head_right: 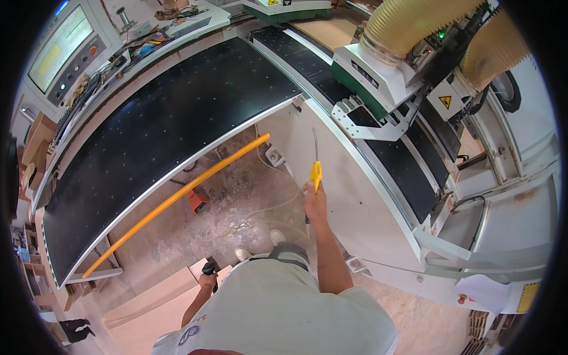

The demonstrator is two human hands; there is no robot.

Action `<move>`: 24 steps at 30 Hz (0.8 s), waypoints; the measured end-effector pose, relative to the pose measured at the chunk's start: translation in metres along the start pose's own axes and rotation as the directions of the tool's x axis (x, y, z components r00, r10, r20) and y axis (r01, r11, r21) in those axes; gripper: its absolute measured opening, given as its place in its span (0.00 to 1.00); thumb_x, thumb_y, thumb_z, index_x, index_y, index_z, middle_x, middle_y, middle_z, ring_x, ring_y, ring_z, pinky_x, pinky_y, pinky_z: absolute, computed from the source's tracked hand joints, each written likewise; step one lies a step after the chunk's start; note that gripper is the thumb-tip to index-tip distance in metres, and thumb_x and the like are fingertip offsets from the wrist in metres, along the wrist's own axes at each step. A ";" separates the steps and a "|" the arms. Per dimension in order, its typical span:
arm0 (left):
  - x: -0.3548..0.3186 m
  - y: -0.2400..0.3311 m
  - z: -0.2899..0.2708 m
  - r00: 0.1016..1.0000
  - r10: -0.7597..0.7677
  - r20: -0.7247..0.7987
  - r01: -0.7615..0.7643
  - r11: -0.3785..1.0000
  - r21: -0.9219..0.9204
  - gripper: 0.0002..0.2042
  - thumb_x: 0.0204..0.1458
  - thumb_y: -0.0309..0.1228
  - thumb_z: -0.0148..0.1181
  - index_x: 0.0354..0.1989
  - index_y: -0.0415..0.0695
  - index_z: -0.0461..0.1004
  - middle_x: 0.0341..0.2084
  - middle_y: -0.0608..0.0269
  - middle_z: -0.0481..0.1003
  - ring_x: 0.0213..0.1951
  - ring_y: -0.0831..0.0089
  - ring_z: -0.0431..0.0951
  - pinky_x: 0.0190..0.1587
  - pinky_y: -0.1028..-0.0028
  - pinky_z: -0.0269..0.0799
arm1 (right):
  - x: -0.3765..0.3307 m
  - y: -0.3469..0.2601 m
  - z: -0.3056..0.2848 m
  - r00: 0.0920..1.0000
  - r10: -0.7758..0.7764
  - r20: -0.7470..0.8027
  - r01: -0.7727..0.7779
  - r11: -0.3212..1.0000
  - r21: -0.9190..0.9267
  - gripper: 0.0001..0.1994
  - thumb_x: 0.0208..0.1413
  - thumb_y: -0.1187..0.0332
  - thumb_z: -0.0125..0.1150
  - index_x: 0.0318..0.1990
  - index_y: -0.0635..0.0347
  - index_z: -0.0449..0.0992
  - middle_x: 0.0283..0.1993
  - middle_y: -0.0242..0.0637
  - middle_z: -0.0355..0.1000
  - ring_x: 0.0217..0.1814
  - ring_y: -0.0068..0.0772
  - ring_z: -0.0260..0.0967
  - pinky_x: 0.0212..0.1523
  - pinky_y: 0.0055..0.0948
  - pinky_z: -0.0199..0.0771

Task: The person repeatedly picks up large flat wood panels from the floor, carries them to a machine, and feeds them into the machine's conveyor belt. The person uses a handheld scanner and a yellow tool during the process. The task is repeated multiple times with different panels.

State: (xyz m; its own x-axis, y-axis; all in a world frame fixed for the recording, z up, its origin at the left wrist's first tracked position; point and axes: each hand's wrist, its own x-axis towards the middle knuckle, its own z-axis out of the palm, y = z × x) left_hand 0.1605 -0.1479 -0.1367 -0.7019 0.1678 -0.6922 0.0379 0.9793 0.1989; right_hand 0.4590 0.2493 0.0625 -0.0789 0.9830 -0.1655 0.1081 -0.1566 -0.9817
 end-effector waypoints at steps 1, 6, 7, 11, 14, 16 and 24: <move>-0.004 0.014 -0.001 1.000 0.026 0.007 -0.026 1.000 -0.012 0.20 0.40 0.42 0.71 0.34 0.36 0.83 0.34 0.45 0.82 0.40 0.54 0.83 0.45 0.62 0.78 | 0.002 0.005 -0.001 1.000 -0.009 -0.014 0.009 1.000 -0.008 0.21 0.71 0.49 0.41 0.44 0.61 0.65 0.35 0.32 0.67 0.10 0.17 0.55 0.10 0.20 0.58; 0.021 0.033 0.016 0.988 0.152 0.012 -0.152 0.988 -0.031 0.21 0.40 0.44 0.69 0.33 0.35 0.82 0.31 0.44 0.82 0.38 0.52 0.83 0.44 0.59 0.77 | 0.019 0.033 0.002 0.953 -0.005 -0.302 0.016 0.999 0.032 0.21 0.68 0.47 0.46 0.40 0.58 0.68 0.27 0.31 0.64 0.12 0.22 0.56 0.15 0.25 0.58; 0.025 0.037 0.021 0.984 0.176 0.021 -0.174 0.982 -0.072 0.21 0.40 0.44 0.69 0.33 0.36 0.82 0.31 0.44 0.82 0.38 0.51 0.83 0.44 0.59 0.76 | 0.019 0.033 -0.003 0.916 0.037 -0.400 0.002 0.995 0.096 0.21 0.68 0.47 0.46 0.41 0.59 0.67 0.27 0.32 0.64 0.12 0.22 0.56 0.15 0.26 0.59; 0.012 0.070 0.013 0.971 0.239 0.016 -0.239 0.971 -0.005 0.21 0.40 0.44 0.68 0.33 0.37 0.83 0.31 0.43 0.81 0.37 0.50 0.83 0.43 0.59 0.77 | 0.011 0.011 -0.017 0.732 0.188 -0.655 0.009 0.958 0.286 0.23 0.68 0.46 0.46 0.42 0.61 0.65 0.27 0.34 0.64 0.12 0.24 0.58 0.13 0.28 0.61; 0.014 0.071 0.009 0.966 0.259 0.009 -0.259 0.966 0.021 0.22 0.40 0.44 0.68 0.32 0.35 0.82 0.31 0.43 0.81 0.38 0.50 0.83 0.44 0.59 0.77 | 0.007 0.002 -0.021 0.765 0.157 -0.625 0.042 0.956 0.292 0.23 0.69 0.46 0.45 0.42 0.62 0.65 0.27 0.34 0.65 0.11 0.24 0.58 0.12 0.27 0.61; 0.019 0.066 0.009 0.972 0.232 0.023 -0.233 0.972 0.035 0.22 0.39 0.45 0.68 0.33 0.35 0.82 0.32 0.43 0.81 0.39 0.50 0.83 0.45 0.59 0.77 | 0.001 -0.001 -0.019 0.863 0.088 -0.498 0.038 0.971 0.238 0.22 0.69 0.47 0.44 0.42 0.61 0.65 0.26 0.34 0.65 0.11 0.24 0.58 0.12 0.27 0.61; 0.047 0.021 0.017 0.987 0.145 0.076 -0.143 0.989 -0.035 0.22 0.40 0.45 0.69 0.34 0.35 0.82 0.32 0.43 0.82 0.40 0.51 0.83 0.45 0.60 0.77 | 0.002 0.011 -0.003 0.963 -0.080 -0.259 0.069 0.996 -0.049 0.19 0.70 0.51 0.43 0.41 0.60 0.66 0.23 0.31 0.63 0.11 0.21 0.58 0.12 0.26 0.59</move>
State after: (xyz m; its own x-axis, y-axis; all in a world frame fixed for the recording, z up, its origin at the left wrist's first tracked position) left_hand 0.1401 -0.1173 -0.1765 -0.6332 0.3163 -0.7064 0.1126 0.9406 0.3202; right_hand 0.4633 0.2495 0.0520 0.1723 0.9834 -0.0567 0.1511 -0.0832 -0.9850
